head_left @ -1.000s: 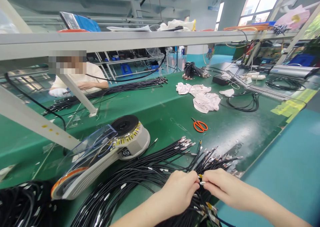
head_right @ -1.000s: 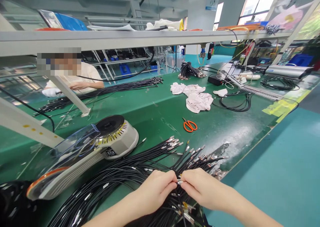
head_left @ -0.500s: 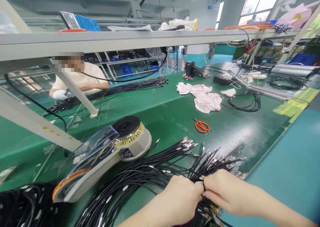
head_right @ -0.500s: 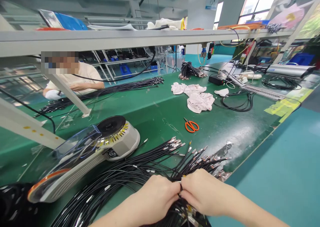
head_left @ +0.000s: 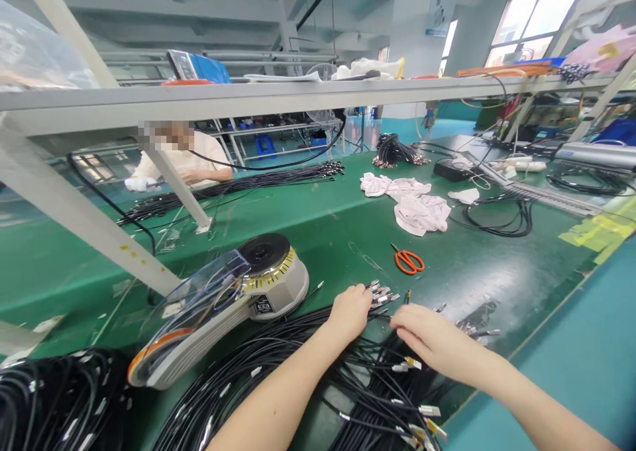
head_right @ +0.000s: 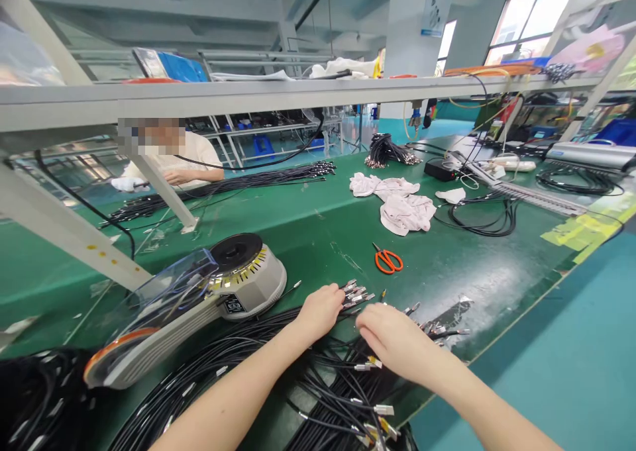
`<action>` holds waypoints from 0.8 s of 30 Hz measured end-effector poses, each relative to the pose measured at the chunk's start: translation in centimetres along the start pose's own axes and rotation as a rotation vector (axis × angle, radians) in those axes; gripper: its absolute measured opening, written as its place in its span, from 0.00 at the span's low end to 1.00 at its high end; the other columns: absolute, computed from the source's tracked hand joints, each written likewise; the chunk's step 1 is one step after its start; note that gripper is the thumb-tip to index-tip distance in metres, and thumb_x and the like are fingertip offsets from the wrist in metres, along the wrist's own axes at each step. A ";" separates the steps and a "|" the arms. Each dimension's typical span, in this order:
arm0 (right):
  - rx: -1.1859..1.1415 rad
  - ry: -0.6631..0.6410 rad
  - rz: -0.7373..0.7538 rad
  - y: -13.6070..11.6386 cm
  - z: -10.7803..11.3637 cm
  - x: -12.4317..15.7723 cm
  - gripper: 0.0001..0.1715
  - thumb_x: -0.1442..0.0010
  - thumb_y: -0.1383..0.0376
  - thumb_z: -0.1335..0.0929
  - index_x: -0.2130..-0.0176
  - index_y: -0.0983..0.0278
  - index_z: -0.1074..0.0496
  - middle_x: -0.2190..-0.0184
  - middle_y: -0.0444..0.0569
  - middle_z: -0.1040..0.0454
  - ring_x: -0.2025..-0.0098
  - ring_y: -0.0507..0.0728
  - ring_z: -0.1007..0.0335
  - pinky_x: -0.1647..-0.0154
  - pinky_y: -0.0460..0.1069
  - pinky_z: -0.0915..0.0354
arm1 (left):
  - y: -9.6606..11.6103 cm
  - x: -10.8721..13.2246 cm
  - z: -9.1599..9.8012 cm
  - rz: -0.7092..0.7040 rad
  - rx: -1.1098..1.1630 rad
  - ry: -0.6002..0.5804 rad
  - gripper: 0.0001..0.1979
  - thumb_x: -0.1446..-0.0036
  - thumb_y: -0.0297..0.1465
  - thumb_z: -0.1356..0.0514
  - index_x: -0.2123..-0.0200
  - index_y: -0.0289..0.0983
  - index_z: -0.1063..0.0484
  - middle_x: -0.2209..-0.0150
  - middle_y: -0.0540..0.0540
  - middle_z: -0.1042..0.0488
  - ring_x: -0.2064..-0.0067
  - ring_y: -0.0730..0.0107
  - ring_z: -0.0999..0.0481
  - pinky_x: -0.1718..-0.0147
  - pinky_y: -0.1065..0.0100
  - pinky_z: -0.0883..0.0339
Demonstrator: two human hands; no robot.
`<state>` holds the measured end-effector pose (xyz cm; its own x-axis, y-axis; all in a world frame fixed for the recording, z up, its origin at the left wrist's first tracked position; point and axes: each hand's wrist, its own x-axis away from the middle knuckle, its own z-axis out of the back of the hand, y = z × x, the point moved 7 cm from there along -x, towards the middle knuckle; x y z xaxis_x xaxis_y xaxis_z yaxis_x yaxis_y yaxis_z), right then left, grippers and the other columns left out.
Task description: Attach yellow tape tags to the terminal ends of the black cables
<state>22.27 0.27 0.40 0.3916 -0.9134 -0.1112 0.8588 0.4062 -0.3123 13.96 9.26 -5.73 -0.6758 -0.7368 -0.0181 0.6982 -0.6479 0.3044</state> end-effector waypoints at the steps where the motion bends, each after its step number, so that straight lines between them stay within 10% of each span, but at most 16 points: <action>1: 0.047 0.019 0.004 0.5 -0.5 -0.7 0.11 0.41 0.72 0.41 0.63 0.63 0.31 0.65 0.50 0.27 0.62 0.56 0.32 0.60 0.49 0.39 | 0.2 0.0 0.0 0.003 0.015 0.003 0.05 0.45 0.25 0.49 0.66 0.36 0.34 0.62 0.42 0.31 0.59 0.62 0.32 0.61 0.64 0.38; 9: 0.205 -0.002 -0.235 4.6 -2.4 -0.2 0.16 0.41 0.66 0.40 0.76 0.64 0.31 0.80 0.51 0.27 0.76 0.60 0.29 0.75 0.50 0.39 | 0.5 4.1 4.5 0.047 0.362 0.107 0.05 0.41 0.27 0.55 0.66 0.39 0.42 0.75 0.54 0.31 0.73 0.74 0.32 0.73 0.74 0.41; 13: -0.244 0.125 -0.164 2.7 0.5 -0.3 0.11 0.40 0.65 0.40 0.60 0.62 0.31 0.66 0.50 0.26 0.64 0.57 0.30 0.64 0.48 0.37 | 1.4 6.5 5.7 0.007 0.586 0.158 0.04 0.44 0.27 0.51 0.70 0.39 0.40 0.78 0.55 0.34 0.76 0.75 0.36 0.75 0.74 0.45; 16: -0.485 0.079 -0.121 0.7 1.4 -1.0 0.12 0.39 0.62 0.41 0.64 0.63 0.31 0.73 0.45 0.28 0.70 0.54 0.32 0.69 0.45 0.38 | 1.9 7.3 5.6 0.004 0.597 0.185 0.03 0.45 0.26 0.50 0.68 0.38 0.38 0.77 0.54 0.34 0.75 0.75 0.36 0.74 0.73 0.45; 24: -0.213 -0.001 -0.048 -1.9 1.3 -0.3 0.10 0.41 0.69 0.40 0.73 0.64 0.35 0.78 0.42 0.34 0.76 0.51 0.40 0.74 0.45 0.45 | 3.8 8.1 4.9 -0.094 0.498 0.104 0.10 0.42 0.28 0.52 0.71 0.39 0.33 0.74 0.52 0.30 0.73 0.74 0.33 0.73 0.74 0.44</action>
<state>20.89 -0.20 2.23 0.3523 -0.9315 -0.0903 0.7875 0.3472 -0.5092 9.99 1.82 -0.06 -0.6855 -0.7117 -0.1535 0.4218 -0.5600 0.7131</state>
